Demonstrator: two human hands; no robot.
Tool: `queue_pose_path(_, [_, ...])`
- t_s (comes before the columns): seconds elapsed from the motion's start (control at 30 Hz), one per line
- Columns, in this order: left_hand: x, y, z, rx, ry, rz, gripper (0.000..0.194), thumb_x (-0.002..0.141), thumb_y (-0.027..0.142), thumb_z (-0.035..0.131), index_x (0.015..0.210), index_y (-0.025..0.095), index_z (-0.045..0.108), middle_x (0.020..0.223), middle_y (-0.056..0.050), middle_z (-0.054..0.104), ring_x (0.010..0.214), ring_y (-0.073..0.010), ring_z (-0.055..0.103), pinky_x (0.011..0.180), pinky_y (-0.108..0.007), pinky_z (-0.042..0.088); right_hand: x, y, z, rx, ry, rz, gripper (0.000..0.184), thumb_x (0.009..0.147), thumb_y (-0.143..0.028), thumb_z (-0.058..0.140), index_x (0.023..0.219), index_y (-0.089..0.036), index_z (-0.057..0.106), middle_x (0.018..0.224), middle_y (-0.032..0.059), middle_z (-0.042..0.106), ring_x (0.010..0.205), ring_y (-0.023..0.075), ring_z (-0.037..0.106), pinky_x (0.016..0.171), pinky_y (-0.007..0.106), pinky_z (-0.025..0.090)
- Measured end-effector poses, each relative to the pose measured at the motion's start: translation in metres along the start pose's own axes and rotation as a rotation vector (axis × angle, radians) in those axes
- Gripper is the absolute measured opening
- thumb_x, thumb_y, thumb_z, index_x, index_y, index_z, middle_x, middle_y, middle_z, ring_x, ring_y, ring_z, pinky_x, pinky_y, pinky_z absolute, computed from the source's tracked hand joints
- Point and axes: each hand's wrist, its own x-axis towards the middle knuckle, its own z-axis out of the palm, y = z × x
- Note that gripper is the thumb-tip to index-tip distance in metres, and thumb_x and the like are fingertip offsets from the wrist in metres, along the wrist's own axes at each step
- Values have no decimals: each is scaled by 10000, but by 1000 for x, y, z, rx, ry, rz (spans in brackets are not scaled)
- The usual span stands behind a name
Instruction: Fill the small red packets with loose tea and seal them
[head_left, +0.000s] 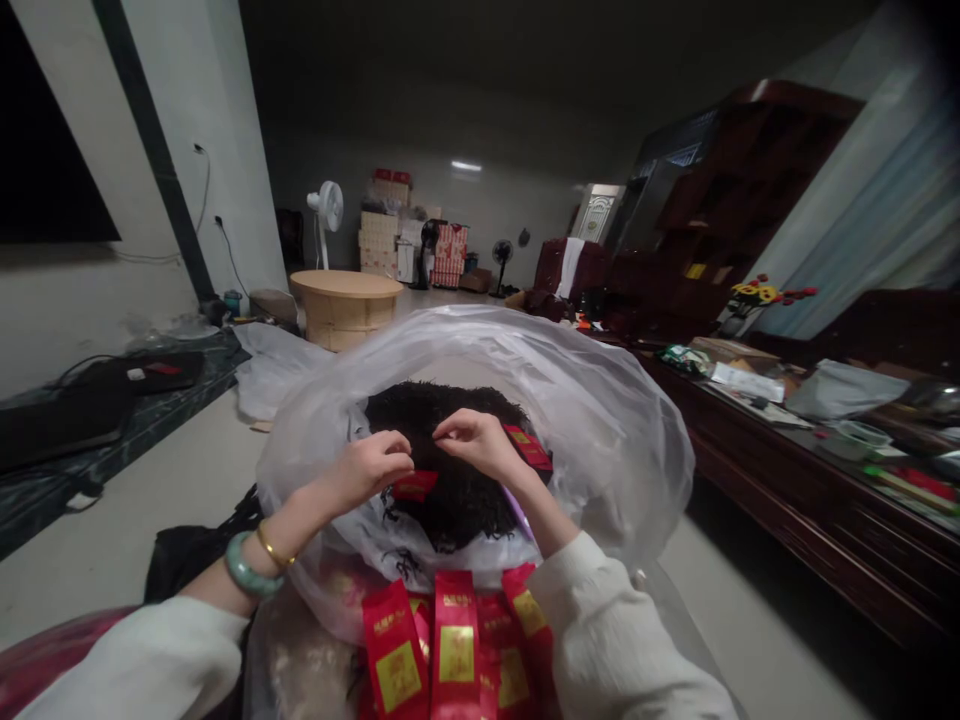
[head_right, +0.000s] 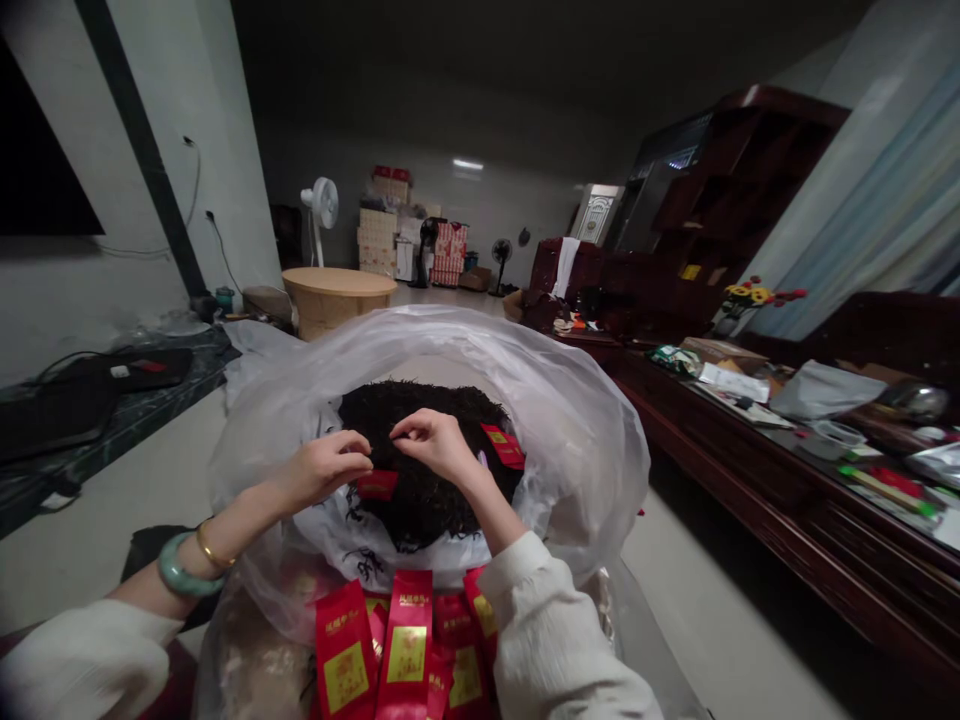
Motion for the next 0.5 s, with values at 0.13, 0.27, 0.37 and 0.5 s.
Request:
queue_pose_path(0.13, [0, -2, 2, -84, -4, -48, 275, 946, 284, 428, 810, 199, 652, 890, -34, 607, 770, -126, 573, 672, -226, 447, 0, -24, 10, -166, -158, -104, 198, 726, -82, 652, 838, -212, 751, 803, 10, 667, 706, 111, 613, 656, 202, 463])
queue_pose_path(0.27, [0, -3, 0, -123, -5, -64, 274, 945, 283, 428, 816, 192, 651, 896, -46, 613, 791, -134, 586, 690, -231, 459, -1, -24, 15, -210, -212, -101, 357, 724, -24, 625, 997, -231, 728, 847, 11, 687, 761, 131, 640, 704, 224, 489])
queue_pose_path(0.37, [-1, -4, 0, -117, 7, -61, 274, 944, 284, 431, 821, 188, 656, 895, -54, 615, 790, -136, 589, 690, -234, 460, -3, -17, 19, -146, -175, -78, 470, 712, -12, 603, 1120, -233, 674, 895, 17, 676, 782, 128, 642, 709, 232, 515])
queue_pose_path(0.5, [-2, -5, 2, -103, 10, -74, 273, 944, 285, 430, 827, 195, 660, 905, -52, 615, 798, -135, 593, 691, -234, 462, -4, -11, 26, -41, -97, -63, 503, 709, -34, 581, 1168, -233, 634, 981, 33, 646, 836, 120, 647, 731, 236, 539])
